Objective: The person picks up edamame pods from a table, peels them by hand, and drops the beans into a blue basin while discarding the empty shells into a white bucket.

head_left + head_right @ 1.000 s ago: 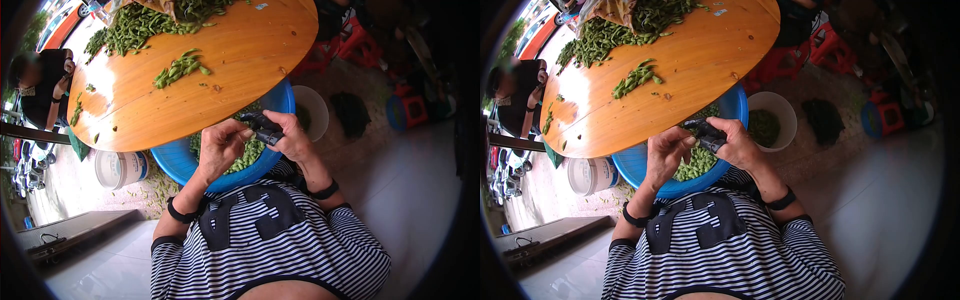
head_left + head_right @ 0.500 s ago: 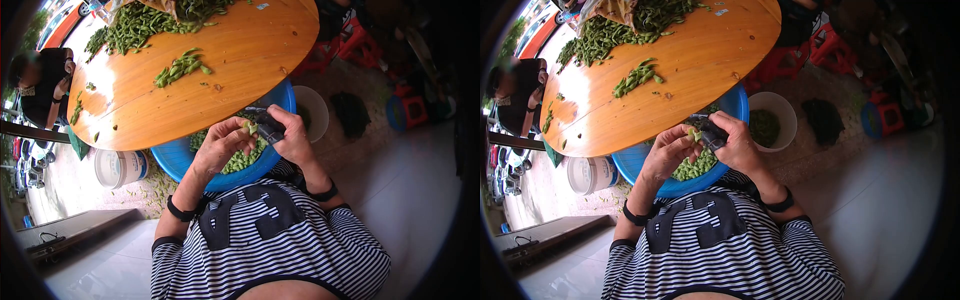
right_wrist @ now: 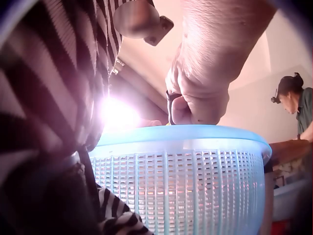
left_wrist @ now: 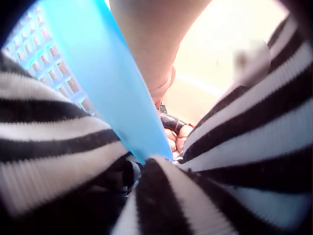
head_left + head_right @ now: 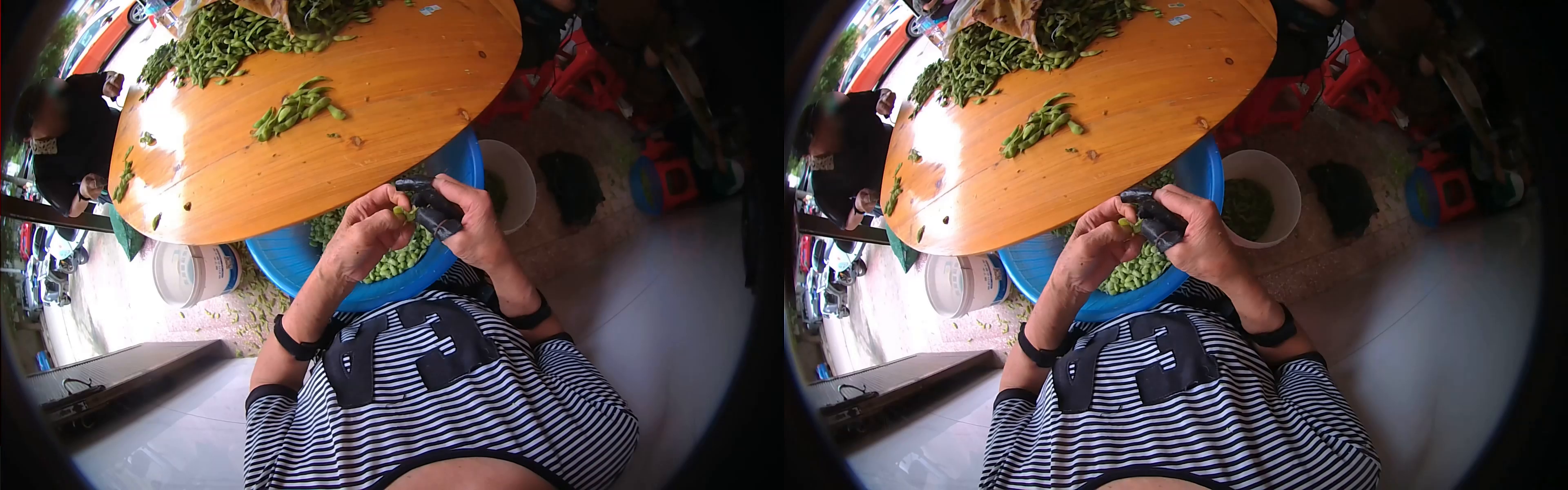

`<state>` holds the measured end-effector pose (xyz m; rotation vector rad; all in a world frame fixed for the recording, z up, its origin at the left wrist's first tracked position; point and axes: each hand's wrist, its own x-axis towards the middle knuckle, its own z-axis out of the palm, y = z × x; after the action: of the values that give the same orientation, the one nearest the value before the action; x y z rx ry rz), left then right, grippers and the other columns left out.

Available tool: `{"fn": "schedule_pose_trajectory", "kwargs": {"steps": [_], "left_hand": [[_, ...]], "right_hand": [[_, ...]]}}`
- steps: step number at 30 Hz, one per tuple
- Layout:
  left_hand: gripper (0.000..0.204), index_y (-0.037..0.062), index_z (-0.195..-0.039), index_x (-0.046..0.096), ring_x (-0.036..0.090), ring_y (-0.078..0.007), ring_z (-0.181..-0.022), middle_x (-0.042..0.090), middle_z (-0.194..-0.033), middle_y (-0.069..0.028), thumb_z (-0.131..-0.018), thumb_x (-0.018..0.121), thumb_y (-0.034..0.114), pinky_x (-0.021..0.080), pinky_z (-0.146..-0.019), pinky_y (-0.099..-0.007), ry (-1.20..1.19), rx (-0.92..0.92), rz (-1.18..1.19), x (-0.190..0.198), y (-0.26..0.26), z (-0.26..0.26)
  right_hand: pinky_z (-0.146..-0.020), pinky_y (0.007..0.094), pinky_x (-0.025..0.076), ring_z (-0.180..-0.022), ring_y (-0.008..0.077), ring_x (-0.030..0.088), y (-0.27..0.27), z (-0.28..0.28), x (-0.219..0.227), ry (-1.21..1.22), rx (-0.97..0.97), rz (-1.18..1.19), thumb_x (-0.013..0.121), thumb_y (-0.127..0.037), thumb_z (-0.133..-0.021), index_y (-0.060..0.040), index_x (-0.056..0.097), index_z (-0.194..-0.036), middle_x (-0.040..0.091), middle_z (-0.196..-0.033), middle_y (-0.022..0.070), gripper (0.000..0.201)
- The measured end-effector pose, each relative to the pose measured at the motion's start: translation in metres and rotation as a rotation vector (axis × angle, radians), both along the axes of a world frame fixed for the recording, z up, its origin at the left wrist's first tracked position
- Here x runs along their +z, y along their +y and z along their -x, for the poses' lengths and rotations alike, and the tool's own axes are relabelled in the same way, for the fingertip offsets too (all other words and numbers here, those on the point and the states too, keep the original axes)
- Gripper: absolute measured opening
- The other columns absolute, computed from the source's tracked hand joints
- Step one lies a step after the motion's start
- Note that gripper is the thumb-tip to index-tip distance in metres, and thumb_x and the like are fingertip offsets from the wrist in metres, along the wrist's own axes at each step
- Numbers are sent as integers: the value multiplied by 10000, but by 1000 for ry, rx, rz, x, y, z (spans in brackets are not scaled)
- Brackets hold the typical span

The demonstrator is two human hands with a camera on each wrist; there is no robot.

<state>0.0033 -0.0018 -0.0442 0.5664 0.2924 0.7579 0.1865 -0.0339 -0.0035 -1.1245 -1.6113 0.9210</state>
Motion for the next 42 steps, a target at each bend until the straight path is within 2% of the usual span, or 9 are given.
{"fn": "schedule_pose_trajectory", "kwargs": {"steps": [7, 10, 13, 17, 22, 26, 28, 34, 42], "left_hand": [[192, 37, -1072, 609, 557, -156, -675, 634, -907, -32, -888, 553, 28, 429, -604, -238, 281, 6, -59, 13, -5, 0], [186, 3, -1053, 660, 665, -165, -880, 691, -989, -59, -872, 631, 31, 516, -807, -282, 886, -81, -1015, 20, -2, 8], [142, 9, -982, 689, 673, -182, -872, 701, -951, -79, -871, 602, -10, 522, -788, -284, 937, 8, -997, 62, 18, 17], [207, 60, -928, 688, 650, -282, -783, 643, -860, -116, -792, 596, -65, 510, -676, -360, 1402, 613, -1418, 58, 94, 31], [205, 60, -938, 670, 622, -313, -786, 592, -909, -103, -757, 642, -32, 509, -703, -385, 1446, 483, -1616, 50, 133, 38], [191, 40, -940, 650, 633, -225, -746, 613, -876, -66, -765, 666, -34, 512, -691, -327, 1336, 565, -1489, 62, 115, 25], [146, 19, -910, 621, 601, -118, -675, 628, -826, -14, -789, 690, -25, 497, -651, -268, 1035, 386, -915, 72, 84, 12], [130, 41, -837, 585, 472, -40, -475, 606, -718, -5, -818, 693, -30, 322, -404, -197, 514, 185, -420, 51, 40, -7], [154, 23, -793, 560, 503, -65, -463, 578, -654, -14, -807, 693, -55, 344, -390, -204, 480, 267, -338, 38, 26, -6]], "right_hand": [[-676, 206, 425, -756, 41, 465, -7, -27, 13, 412, 48, 358, 549, 35, -739, 31, 617, -1056, 546, -836, -23, 325], [-659, 248, 442, -715, 111, 543, -5, -64, 16, -33, -359, 86, 557, 28, -771, 37, 616, -1056, 595, -794, 49, 291], [-670, 332, 473, -723, 314, 634, -9, -97, 21, -648, -704, -113, 562, 29, -788, 48, 608, -1031, 627, -833, 188, 248], [-700, 358, 479, -783, 376, 624, -15, -94, 28, -569, -722, -10, 564, 51, -775, 46, 598, -1015, 625, -877, 223, 243], [-727, 342, 476, -821, 366, 614, -2, -74, 18, -445, -595, -73, 557, 79, -752, 42, 595, -1022, 615, -903, 209, 275], [-675, 276, 465, -752, 213, 608, 6, -52, 14, -166, -301, -105, 524, 75, -749, 53, 599, -1029, 614, -843, 137, 291], [-594, 224, 424, -670, 70, 517, 4, -34, 22, 14, -173, 96, 487, 62, -744, 35, 613, -1032, 574, -737, 53, 316], [-549, 203, 387, -644, 36, 449, 9, -9, 9, 272, -53, 290, 522, 71, -717, 33, 611, -1099, 524, -749, -13, 394], [-710, 198, 432, -818, 48, 507, 4, -15, 4, 166, 97, 265, 518, 108, -690, 87, 558, -1171, 561, -902, 3, 484]]}}
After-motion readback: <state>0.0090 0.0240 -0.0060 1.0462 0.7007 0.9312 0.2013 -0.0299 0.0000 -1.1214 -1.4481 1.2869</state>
